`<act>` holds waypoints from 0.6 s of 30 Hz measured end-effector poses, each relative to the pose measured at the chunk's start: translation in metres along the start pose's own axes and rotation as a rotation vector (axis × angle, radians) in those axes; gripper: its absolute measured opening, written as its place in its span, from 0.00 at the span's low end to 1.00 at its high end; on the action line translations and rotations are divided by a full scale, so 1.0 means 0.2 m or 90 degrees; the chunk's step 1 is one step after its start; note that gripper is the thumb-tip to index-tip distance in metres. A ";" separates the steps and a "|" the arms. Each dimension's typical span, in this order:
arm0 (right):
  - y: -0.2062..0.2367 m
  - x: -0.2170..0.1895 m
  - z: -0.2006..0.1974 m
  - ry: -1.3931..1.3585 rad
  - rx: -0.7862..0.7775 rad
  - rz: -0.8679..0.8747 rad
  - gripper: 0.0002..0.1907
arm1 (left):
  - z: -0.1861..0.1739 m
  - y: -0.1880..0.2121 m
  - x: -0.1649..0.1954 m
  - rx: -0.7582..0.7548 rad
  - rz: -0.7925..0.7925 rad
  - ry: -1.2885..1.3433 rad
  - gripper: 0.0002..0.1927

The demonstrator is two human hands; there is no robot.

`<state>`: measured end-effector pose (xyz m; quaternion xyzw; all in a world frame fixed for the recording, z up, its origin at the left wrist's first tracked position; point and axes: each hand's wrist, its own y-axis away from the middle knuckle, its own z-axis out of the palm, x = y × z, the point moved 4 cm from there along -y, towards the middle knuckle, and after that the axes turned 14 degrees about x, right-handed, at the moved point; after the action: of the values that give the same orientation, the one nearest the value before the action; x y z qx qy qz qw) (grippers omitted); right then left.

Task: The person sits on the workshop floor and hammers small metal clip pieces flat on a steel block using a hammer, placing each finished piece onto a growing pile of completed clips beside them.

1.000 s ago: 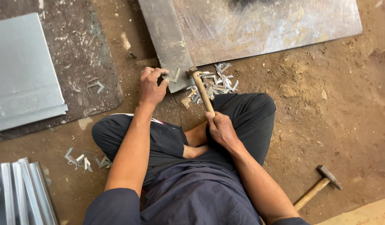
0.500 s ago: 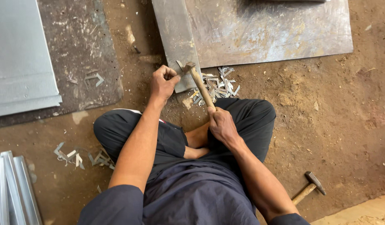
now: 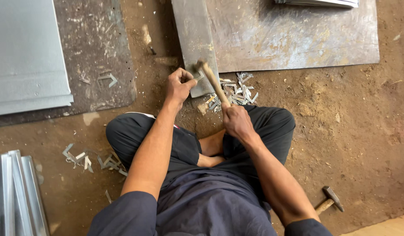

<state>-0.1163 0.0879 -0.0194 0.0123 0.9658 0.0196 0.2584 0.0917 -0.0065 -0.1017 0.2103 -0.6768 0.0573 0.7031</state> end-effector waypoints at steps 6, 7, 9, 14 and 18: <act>-0.03 -0.08 -0.05 -0.103 0.147 -0.193 0.22 | 0.00 0.01 -0.01 0.003 0.018 0.042 0.07; -0.06 -0.06 -0.04 -0.062 0.102 -0.142 0.24 | 0.00 0.01 -0.02 0.000 0.018 0.026 0.07; -0.08 -0.02 -0.02 0.015 0.016 -0.038 0.28 | -0.01 0.03 -0.01 0.004 0.049 -0.047 0.06; 0.13 0.07 -0.04 -0.052 0.089 -0.028 0.23 | -0.05 -0.01 0.13 0.091 0.318 -0.210 0.10; 0.28 0.18 0.02 -0.025 0.060 0.043 0.25 | 0.01 -0.01 0.21 0.067 0.567 -0.397 0.13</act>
<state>-0.1440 0.1450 -0.0374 0.0574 0.9594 -0.0174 0.2756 0.0942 -0.0168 -0.0618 -0.0547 -0.8730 0.3182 0.3655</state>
